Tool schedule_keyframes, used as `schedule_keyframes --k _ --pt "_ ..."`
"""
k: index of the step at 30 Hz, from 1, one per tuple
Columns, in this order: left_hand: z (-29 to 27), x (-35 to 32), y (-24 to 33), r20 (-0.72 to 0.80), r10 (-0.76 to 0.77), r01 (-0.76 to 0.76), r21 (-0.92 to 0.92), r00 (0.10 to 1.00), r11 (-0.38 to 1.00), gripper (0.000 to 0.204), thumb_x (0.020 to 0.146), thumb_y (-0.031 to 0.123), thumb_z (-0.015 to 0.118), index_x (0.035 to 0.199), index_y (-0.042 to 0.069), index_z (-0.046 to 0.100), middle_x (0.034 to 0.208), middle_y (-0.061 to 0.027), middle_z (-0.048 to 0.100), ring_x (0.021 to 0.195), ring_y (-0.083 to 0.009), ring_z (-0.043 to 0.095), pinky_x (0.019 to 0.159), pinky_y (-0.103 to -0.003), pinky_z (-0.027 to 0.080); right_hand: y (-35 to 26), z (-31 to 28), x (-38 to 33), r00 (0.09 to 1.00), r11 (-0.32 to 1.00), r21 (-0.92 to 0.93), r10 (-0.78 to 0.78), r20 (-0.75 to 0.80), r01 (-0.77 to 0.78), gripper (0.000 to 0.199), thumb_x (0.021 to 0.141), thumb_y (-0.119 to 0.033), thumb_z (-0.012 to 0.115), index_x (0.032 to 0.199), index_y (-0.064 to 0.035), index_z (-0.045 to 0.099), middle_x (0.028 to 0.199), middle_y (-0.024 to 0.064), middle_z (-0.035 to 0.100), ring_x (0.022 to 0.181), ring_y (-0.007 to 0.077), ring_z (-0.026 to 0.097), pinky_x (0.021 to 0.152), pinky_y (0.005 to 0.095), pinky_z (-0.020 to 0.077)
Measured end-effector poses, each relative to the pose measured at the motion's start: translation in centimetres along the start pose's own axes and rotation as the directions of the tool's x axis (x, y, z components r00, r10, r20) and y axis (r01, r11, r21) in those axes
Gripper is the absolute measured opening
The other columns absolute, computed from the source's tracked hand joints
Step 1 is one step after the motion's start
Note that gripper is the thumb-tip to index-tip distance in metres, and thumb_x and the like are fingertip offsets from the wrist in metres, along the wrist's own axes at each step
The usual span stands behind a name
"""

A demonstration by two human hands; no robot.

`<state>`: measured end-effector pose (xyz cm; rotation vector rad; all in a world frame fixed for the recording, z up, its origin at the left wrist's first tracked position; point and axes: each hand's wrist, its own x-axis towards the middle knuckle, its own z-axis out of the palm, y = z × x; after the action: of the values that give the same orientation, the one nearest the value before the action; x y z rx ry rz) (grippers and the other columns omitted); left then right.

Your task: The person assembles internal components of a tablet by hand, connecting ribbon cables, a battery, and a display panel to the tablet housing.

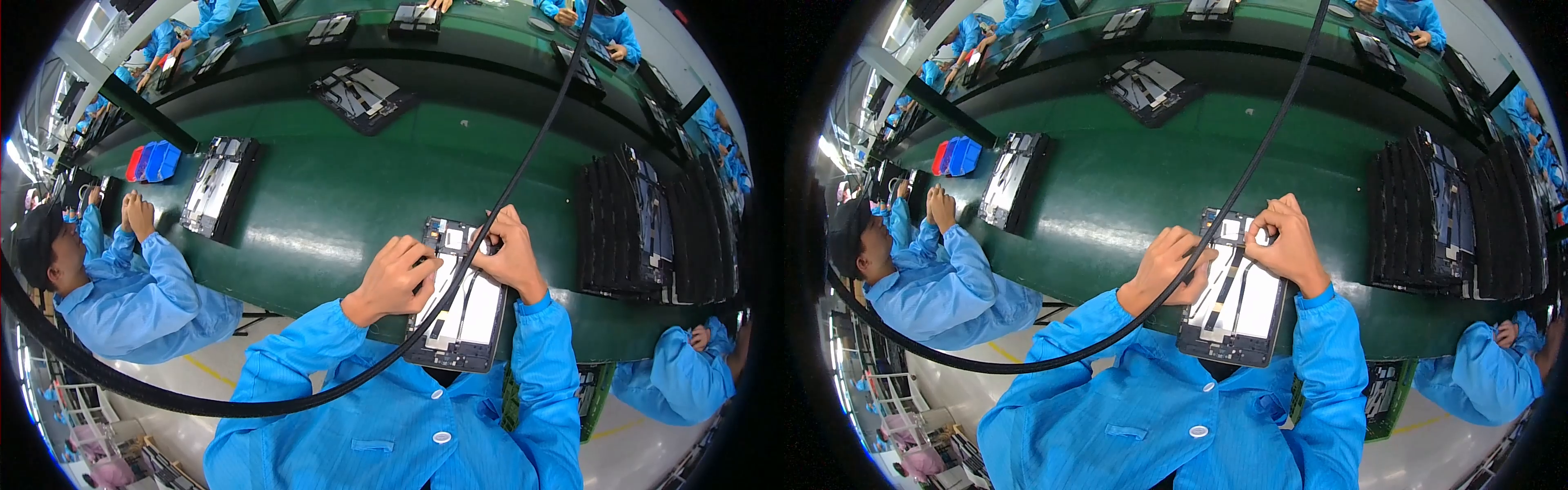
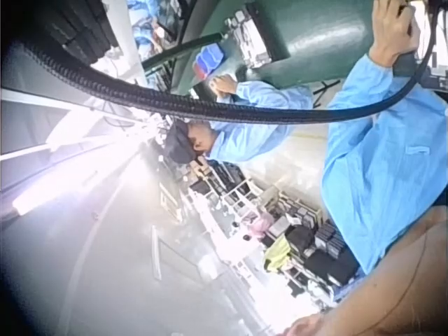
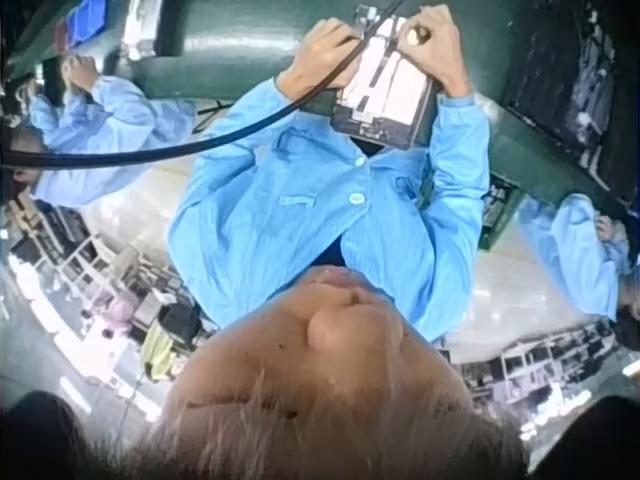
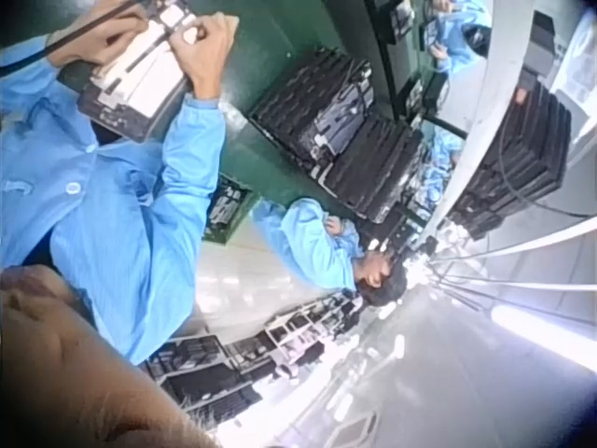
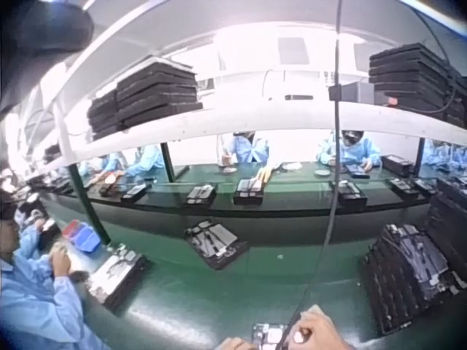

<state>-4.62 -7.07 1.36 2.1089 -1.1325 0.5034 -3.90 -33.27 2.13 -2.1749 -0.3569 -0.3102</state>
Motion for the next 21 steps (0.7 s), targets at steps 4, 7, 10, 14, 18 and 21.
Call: schedule_keyframes --k 4,7,10,14,18,21 --pt "0.3 0.3 0.2 0.048 0.005 -0.009 0.065 0.999 0.998 0.027 0.080 0.005 0.072 0.106 0.002 0.078 0.099 -0.0107 0.067 0.092 -0.0290 0.061 0.079 -0.043 0.048 0.2 0.2 0.0 1.000 1.000 0.013 0.024 -0.013 -0.024 0.012 0.069 -0.009 0.082 0.074 -0.0050 0.071 0.070 0.0054 0.043 0.082 0.0247 0.046 0.070 0.0396 0.0377" --pt "0.2 0.3 0.2 0.071 -0.016 0.009 0.108 0.997 0.994 0.032 0.081 0.006 0.072 0.111 0.001 0.079 0.099 -0.0114 0.065 0.092 -0.0296 0.060 0.079 -0.043 0.047 0.1 0.1 0.0 0.999 0.999 0.006 0.033 -0.004 -0.033 0.013 0.071 -0.011 0.082 0.075 -0.0048 0.071 0.070 0.0053 0.042 0.082 0.0246 0.046 0.070 0.0399 0.0375" --pt "0.3 0.7 0.3 0.023 -0.040 0.038 0.098 0.999 0.994 0.044 0.074 0.000 0.070 0.117 0.002 0.078 0.097 -0.0119 0.065 0.087 -0.0309 0.058 0.075 -0.044 0.045 0.1 0.1 0.0 0.999 0.999 0.008 0.039 0.002 -0.039 0.014 0.071 -0.011 0.082 0.075 -0.0046 0.071 0.070 0.0054 0.042 0.082 0.0246 0.045 0.070 0.0402 0.0373" --pt "0.1 0.7 0.2 0.061 -0.053 0.043 0.155 0.997 0.987 0.041 0.077 0.003 0.071 0.118 0.001 0.079 0.097 -0.0108 0.062 0.090 -0.0300 0.058 0.078 -0.043 0.046 0.1 0.0 0.0 0.999 0.999 -0.010 0.039 0.010 -0.039 0.014 0.071 -0.011 0.082 0.074 -0.0048 0.069 0.070 0.0054 0.042 0.082 0.0246 0.045 0.069 0.0401 0.0374" --pt "0.3 0.4 -0.2 0.036 0.008 -0.012 0.128 0.999 0.992 0.035 0.078 0.005 0.072 0.112 0.001 0.080 0.096 -0.0101 0.061 0.091 -0.0296 0.058 0.079 -0.043 0.047 0.3 -0.3 -0.1 0.999 1.000 0.004 0.026 0.032 -0.027 0.014 0.069 -0.010 0.082 0.072 -0.0050 0.069 0.071 0.0049 0.044 0.082 0.0244 0.045 0.069 0.0401 0.0374" --pt "0.6 -0.3 -0.7 -0.010 0.044 -0.043 0.087 0.999 0.995 0.031 0.076 0.004 0.072 0.106 0.002 0.079 0.096 -0.0099 0.064 0.089 -0.0295 0.059 0.077 -0.043 0.048 0.3 -0.6 -0.2 0.994 0.997 0.032 0.062 0.093 -0.065 0.013 0.067 -0.010 0.081 0.071 -0.0053 0.070 0.075 0.0040 0.047 0.087 0.0248 0.047 0.072 0.0385 0.0408"
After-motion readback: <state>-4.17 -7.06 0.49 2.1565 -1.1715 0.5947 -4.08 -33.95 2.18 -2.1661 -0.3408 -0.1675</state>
